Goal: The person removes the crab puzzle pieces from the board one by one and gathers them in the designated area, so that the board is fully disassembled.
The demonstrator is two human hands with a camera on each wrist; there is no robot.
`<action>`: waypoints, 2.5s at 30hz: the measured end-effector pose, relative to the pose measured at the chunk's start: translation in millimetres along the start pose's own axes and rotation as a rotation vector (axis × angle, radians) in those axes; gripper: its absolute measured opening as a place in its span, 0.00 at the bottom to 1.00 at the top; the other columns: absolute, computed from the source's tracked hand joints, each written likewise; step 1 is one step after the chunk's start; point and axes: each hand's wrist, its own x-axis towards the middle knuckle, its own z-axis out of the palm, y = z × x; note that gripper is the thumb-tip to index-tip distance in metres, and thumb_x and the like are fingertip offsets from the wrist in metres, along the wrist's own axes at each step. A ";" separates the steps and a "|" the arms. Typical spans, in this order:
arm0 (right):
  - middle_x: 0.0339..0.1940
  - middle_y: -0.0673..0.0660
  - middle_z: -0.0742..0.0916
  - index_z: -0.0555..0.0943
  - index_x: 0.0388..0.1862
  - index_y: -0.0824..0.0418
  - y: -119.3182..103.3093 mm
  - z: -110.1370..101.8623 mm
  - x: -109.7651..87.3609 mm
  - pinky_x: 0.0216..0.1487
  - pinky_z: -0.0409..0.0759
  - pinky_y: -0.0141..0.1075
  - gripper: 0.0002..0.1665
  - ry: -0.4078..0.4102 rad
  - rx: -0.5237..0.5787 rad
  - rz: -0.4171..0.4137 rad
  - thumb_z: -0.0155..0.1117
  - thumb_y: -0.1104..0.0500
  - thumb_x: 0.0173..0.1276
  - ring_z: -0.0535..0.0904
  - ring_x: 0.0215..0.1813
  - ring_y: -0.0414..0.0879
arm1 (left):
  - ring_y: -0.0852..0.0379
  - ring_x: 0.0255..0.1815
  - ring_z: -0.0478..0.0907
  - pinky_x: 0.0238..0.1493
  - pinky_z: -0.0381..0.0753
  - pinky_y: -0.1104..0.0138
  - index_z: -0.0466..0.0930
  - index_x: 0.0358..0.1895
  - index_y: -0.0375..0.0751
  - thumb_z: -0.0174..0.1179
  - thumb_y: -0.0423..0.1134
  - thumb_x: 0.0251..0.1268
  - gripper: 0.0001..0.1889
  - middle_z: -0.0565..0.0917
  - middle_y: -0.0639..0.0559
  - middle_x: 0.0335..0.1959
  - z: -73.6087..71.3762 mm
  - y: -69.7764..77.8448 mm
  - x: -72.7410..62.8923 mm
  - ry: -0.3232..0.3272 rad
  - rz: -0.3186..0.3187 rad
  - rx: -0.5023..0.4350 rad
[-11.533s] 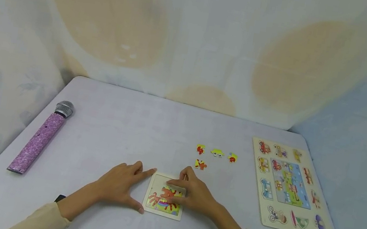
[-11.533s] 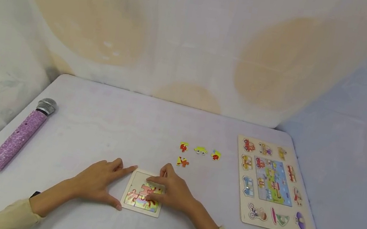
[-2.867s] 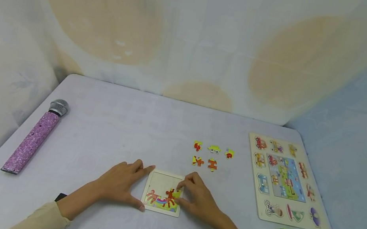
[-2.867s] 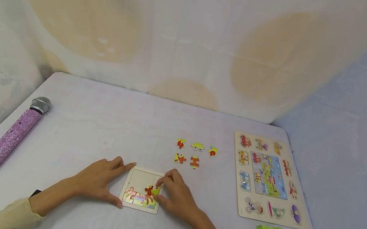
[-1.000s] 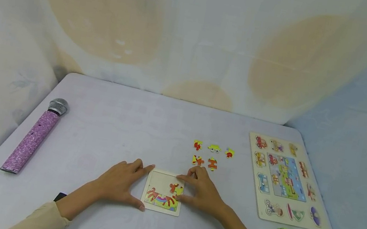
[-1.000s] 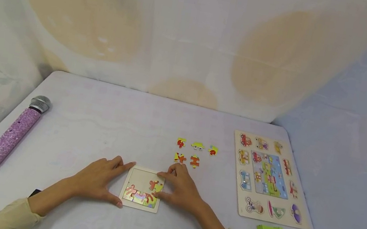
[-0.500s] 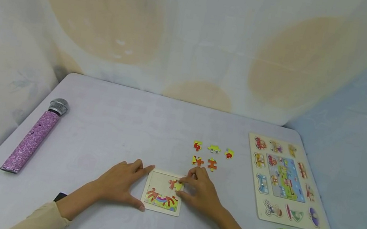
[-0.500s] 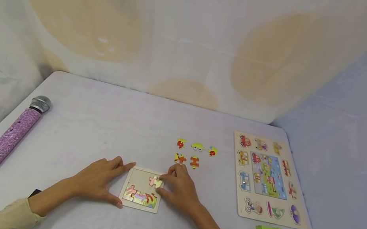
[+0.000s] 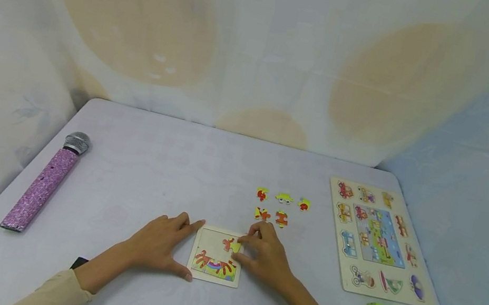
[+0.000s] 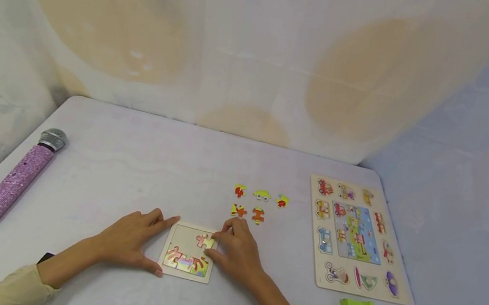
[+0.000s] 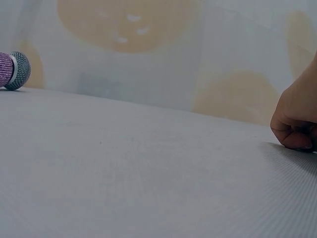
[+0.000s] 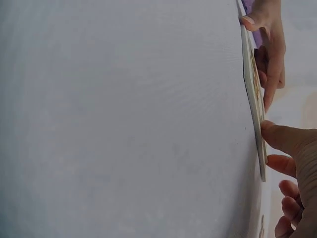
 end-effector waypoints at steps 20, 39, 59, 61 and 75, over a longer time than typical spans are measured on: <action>0.43 0.51 0.75 0.89 0.38 0.55 39.0 -32.7 -3.8 0.49 0.75 0.37 0.16 -0.023 0.051 0.076 0.82 0.58 0.49 0.68 0.50 0.43 | 0.66 0.30 0.59 0.36 0.60 0.72 0.67 0.73 0.52 0.54 0.88 0.34 0.61 0.67 0.62 0.41 1.1 -1.4 1.2 0.025 0.011 0.002; 0.41 0.57 0.75 0.90 0.40 0.60 122.5 -84.7 -6.5 0.46 0.67 0.43 0.14 -0.048 -0.100 0.255 0.79 0.59 0.53 0.67 0.46 0.50 | 0.67 0.30 0.59 0.36 0.60 0.72 0.66 0.74 0.50 0.54 0.88 0.34 0.62 0.67 0.62 0.42 1.6 -1.2 -1.1 0.022 0.017 0.004; 0.46 0.53 0.76 0.85 0.57 0.55 44.8 -47.2 9.1 0.48 0.71 0.40 0.32 -0.068 -0.020 0.101 0.81 0.48 0.52 0.66 0.50 0.44 | 0.66 0.31 0.60 0.37 0.61 0.71 0.67 0.74 0.50 0.55 0.87 0.36 0.61 0.66 0.61 0.42 0.8 -0.1 -1.1 0.034 0.021 0.004; 0.45 0.51 0.76 0.86 0.56 0.53 24.8 -39.0 13.0 0.48 0.71 0.39 0.32 -0.111 0.016 0.036 0.81 0.45 0.51 0.65 0.49 0.42 | 0.66 0.32 0.60 0.37 0.61 0.71 0.67 0.74 0.50 0.54 0.87 0.36 0.61 0.66 0.61 0.42 0.5 0.3 -1.0 0.033 0.019 0.006; 0.47 0.48 0.75 0.86 0.55 0.50 -40.1 10.1 20.1 0.47 0.67 0.31 0.28 -0.290 0.095 -0.139 0.78 0.45 0.54 0.62 0.47 0.40 | 0.68 0.32 0.61 0.37 0.61 0.70 0.66 0.74 0.48 0.51 0.88 0.37 0.62 0.66 0.61 0.42 3.1 -2.8 -0.3 0.030 0.023 -0.006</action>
